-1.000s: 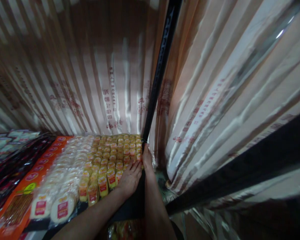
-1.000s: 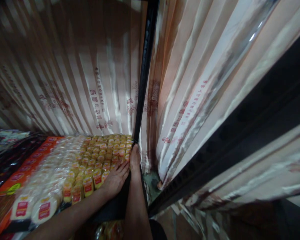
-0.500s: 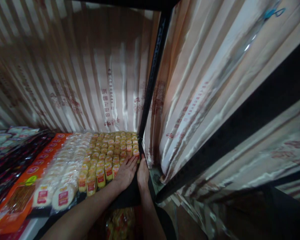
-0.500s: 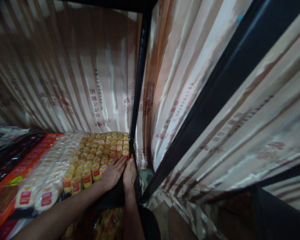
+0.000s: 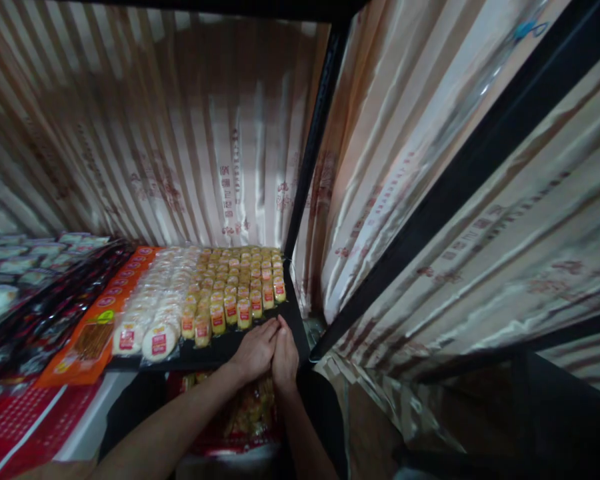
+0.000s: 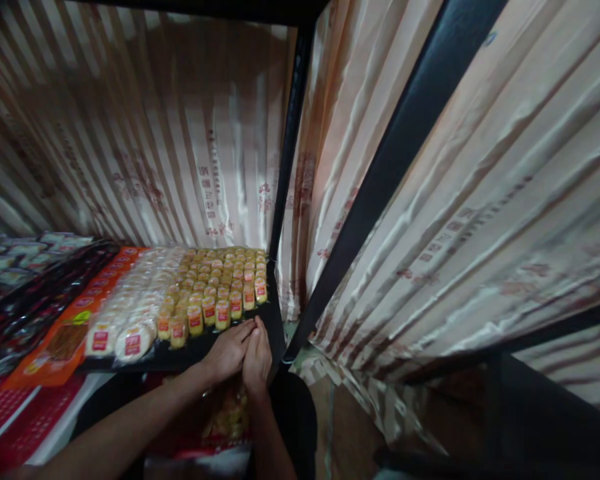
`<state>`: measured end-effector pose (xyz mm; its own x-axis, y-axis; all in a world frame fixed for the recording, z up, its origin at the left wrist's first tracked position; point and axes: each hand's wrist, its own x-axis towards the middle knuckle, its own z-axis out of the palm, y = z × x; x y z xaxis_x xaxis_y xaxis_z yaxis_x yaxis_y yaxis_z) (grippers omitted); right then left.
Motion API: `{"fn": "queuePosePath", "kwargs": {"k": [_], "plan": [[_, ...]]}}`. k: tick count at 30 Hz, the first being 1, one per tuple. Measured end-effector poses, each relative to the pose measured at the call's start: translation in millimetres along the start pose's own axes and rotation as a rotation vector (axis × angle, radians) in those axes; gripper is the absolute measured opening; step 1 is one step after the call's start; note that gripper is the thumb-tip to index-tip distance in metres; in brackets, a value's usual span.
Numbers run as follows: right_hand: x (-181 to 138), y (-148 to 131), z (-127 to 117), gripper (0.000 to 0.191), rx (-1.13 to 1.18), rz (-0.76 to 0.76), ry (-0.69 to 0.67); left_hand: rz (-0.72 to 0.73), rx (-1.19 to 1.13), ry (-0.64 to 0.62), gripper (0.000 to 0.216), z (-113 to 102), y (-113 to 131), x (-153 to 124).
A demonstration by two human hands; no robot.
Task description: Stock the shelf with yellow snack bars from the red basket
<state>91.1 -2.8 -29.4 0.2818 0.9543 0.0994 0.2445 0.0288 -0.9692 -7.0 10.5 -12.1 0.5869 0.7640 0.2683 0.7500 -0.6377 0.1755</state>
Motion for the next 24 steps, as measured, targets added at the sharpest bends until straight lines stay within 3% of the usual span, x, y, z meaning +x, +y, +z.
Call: {"fn": "queuePosePath", "kwargs": {"k": [6,10,14,16,20,24], "plan": [[-62.0,11.5,-7.4,0.053,-0.034,-0.112,-0.052,-0.081,-0.177,-0.014,0.035,-2.2,26.2,-62.3],[-94.0,32.7,-11.0,0.047,-0.098,-0.042,-0.221,-0.124,-0.269,-0.076,0.034,7.3,36.3,-110.7],[-103.7,57.0,-2.5,0.038,-0.359,0.043,-0.491,-0.222,-0.310,-0.261,0.032,25.5,33.6,-145.1],[-101.4,67.5,5.5,0.033,-0.476,0.068,-0.581,-0.332,-0.349,-0.337,0.034,35.6,26.1,-153.0],[-91.1,84.4,22.8,0.030,-0.549,0.095,-0.635,-0.722,-0.377,-0.458,0.035,54.3,2.6,-154.2],[-82.3,98.9,37.9,0.020,-0.570,0.100,-0.680,-0.793,-0.404,-0.503,0.032,72.5,-19.3,-148.6]]}}
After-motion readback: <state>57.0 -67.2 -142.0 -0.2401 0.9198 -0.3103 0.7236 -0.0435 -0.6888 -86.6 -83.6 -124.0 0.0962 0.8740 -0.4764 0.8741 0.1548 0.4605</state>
